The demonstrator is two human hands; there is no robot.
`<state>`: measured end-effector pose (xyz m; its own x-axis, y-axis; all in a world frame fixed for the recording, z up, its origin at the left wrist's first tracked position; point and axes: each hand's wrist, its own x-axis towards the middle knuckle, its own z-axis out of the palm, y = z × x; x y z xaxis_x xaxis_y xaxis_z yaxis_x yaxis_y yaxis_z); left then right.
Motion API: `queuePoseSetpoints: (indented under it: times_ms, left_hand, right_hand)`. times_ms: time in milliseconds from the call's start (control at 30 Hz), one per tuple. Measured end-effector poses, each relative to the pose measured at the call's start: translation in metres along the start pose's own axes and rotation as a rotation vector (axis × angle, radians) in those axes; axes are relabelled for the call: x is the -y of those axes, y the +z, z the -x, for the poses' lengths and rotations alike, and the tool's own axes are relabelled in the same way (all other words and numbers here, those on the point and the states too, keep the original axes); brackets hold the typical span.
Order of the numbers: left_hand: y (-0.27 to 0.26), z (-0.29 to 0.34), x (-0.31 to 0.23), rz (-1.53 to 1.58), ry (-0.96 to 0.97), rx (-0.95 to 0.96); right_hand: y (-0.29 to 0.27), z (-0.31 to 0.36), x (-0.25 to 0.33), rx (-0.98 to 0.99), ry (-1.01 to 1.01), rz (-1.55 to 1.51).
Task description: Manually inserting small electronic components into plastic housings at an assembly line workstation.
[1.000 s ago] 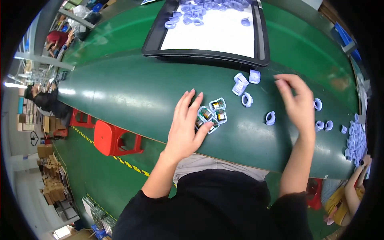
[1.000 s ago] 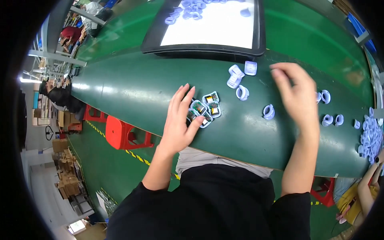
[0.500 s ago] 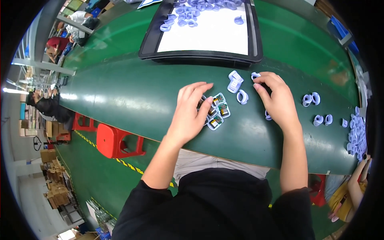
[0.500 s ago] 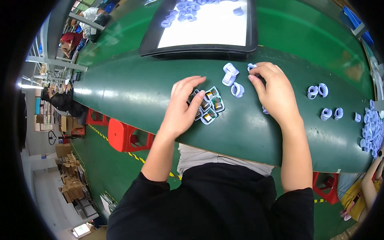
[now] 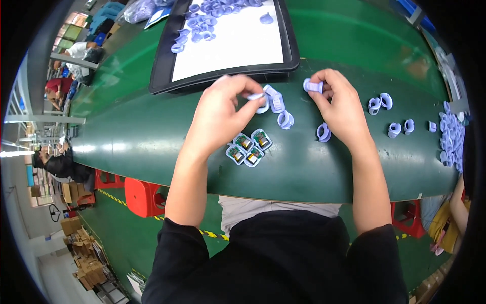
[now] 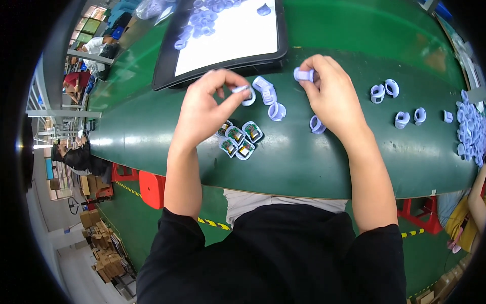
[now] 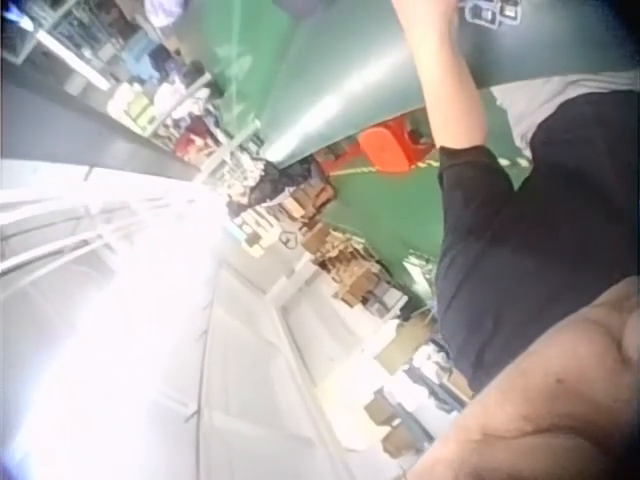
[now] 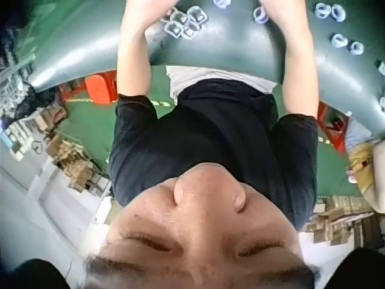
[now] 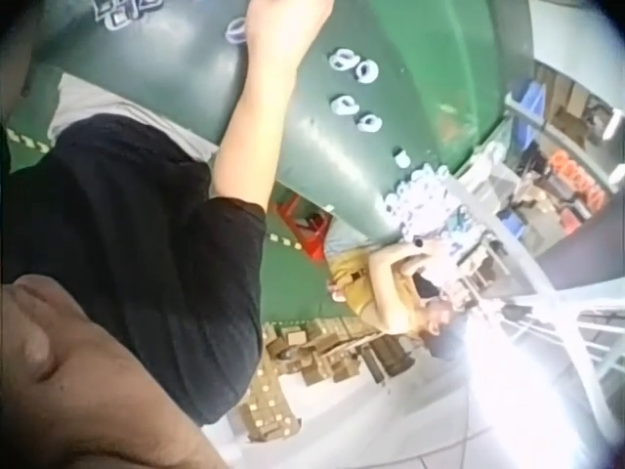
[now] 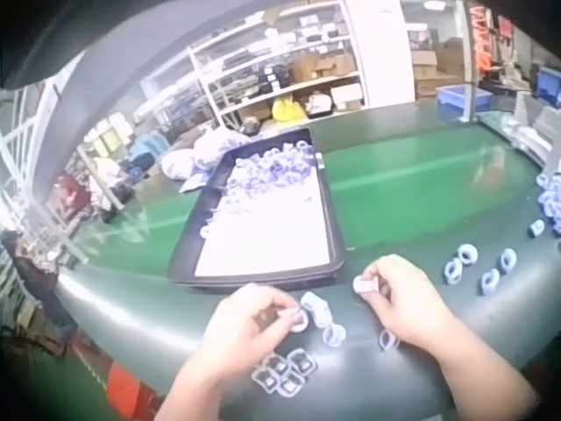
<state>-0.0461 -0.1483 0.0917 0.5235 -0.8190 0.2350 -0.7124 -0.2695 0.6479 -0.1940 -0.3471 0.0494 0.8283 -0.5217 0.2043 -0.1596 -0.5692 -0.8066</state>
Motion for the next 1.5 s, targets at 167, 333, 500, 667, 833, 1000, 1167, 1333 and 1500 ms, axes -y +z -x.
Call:
queuePoseSetpoints:
  times_ms: [167, 333, 500, 667, 833, 1000, 1167, 1333, 1500]
  left_hand:
    - [0.03, -0.02, -0.01, 0.496, -0.111, 0.042]
    - [0.046, -0.014, 0.004, 0.976, -0.286, 0.211]
    - [0.05, -0.01, 0.007, 1.152, -0.279, 0.186]
    - [0.048, -0.008, 0.008, 1.209, -0.315, 0.175]
    - [0.039, -0.01, 0.004, 1.189, -0.404, 0.202]
    - [0.04, -0.009, 0.004, 1.342, -0.418, 0.196]
    - [0.041, -0.008, 0.003, 1.435, -0.417, 0.206]
    - [0.041, -0.009, 0.002, 1.395, -0.407, 0.218]
    - [0.041, -0.009, 0.0, 1.38, -0.376, 0.224]
  right_hand:
    - [0.002, 0.0, 0.006, -0.095, -0.081, -0.134]
    - [0.004, -0.003, 0.0, -0.135, -0.152, -0.212]
    - [0.007, 0.0, 0.0, -0.094, -0.098, -0.396]
    - [0.005, 0.001, 0.007, -0.055, -0.061, -0.458]
    - [0.007, 0.001, 0.006, -0.054, -0.095, -0.496]
    - [0.001, 0.002, 0.004, -0.065, -0.03, -0.512]
    - [-0.004, 0.001, -0.002, -0.038, 0.001, -0.64]
    - [-0.001, 0.002, -0.003, 0.008, 0.017, -0.661]
    - [-0.002, 0.003, 0.003, 0.003, 0.044, -0.68]
